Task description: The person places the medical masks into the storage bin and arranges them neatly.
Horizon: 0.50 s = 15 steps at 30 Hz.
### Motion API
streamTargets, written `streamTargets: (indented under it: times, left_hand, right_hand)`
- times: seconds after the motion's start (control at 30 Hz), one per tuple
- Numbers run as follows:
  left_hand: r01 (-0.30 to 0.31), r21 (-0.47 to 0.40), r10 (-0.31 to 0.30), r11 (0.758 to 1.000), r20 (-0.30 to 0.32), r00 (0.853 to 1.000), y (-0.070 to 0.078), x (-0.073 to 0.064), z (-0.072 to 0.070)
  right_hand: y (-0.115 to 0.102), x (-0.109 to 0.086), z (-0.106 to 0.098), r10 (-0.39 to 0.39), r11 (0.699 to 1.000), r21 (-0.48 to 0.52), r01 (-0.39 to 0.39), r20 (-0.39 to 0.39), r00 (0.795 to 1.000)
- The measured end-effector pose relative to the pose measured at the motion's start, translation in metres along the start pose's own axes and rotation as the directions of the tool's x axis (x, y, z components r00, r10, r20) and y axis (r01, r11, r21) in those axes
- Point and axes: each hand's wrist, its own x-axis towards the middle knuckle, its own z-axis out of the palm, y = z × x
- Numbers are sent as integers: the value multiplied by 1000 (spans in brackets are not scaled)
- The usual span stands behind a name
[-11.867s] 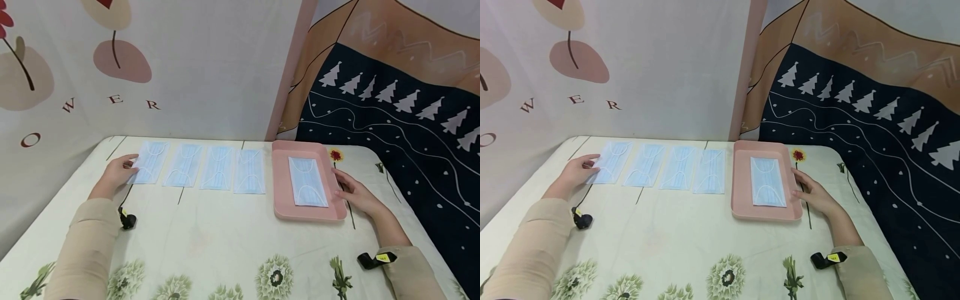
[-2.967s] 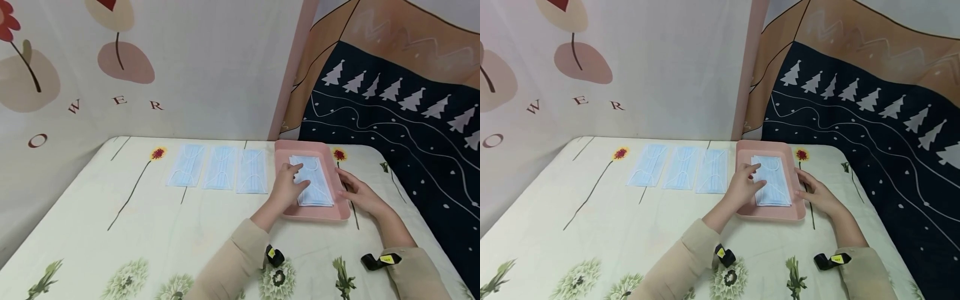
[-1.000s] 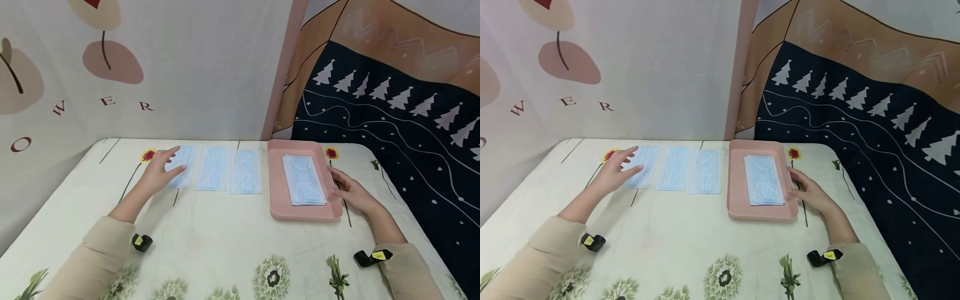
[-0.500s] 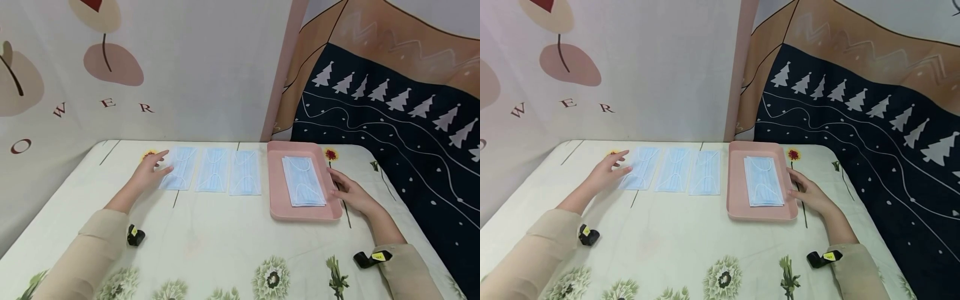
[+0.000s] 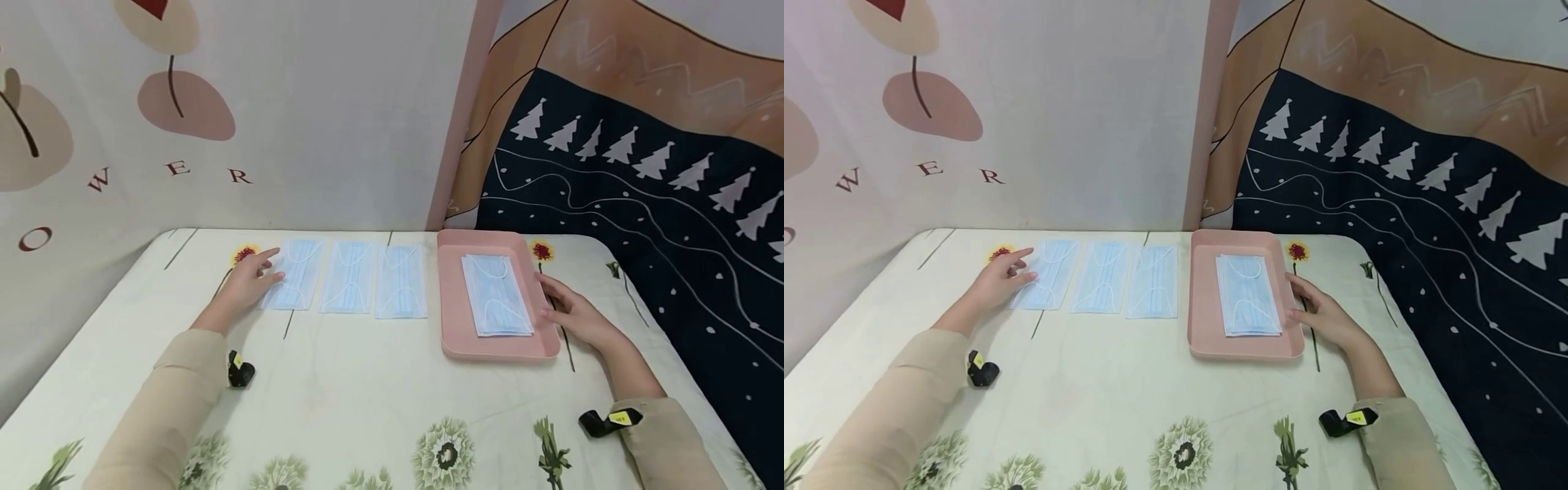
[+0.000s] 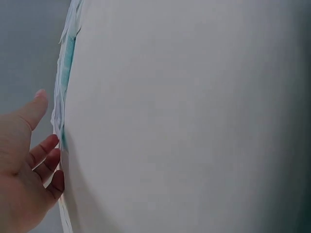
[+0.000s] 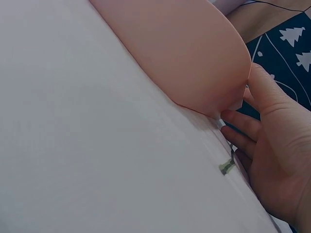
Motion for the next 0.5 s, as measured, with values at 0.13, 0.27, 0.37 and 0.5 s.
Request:
streamTargets:
  times: [0.13,0.27,0.37,0.5]
  left_hand:
    - [-29,26,30,999,-14,999,1,1,2]
    - [-1,49,1,999,-6,1000,1,1,4]
    - [28,65,-29,997,8,1000,1,1,6]
    - [35,74,-37,997,19,999,1,3,5]
  right_hand:
    - [-1,0,-1,5,1000,1,-5,-1,1000]
    - [-1,-1,0,4,1000,10,-4,0,1000]
    - [0,-1,0,-5,1000,3,5,1,1000]
    - [1,0,0,-27,1000,-2,27,-1,1000]
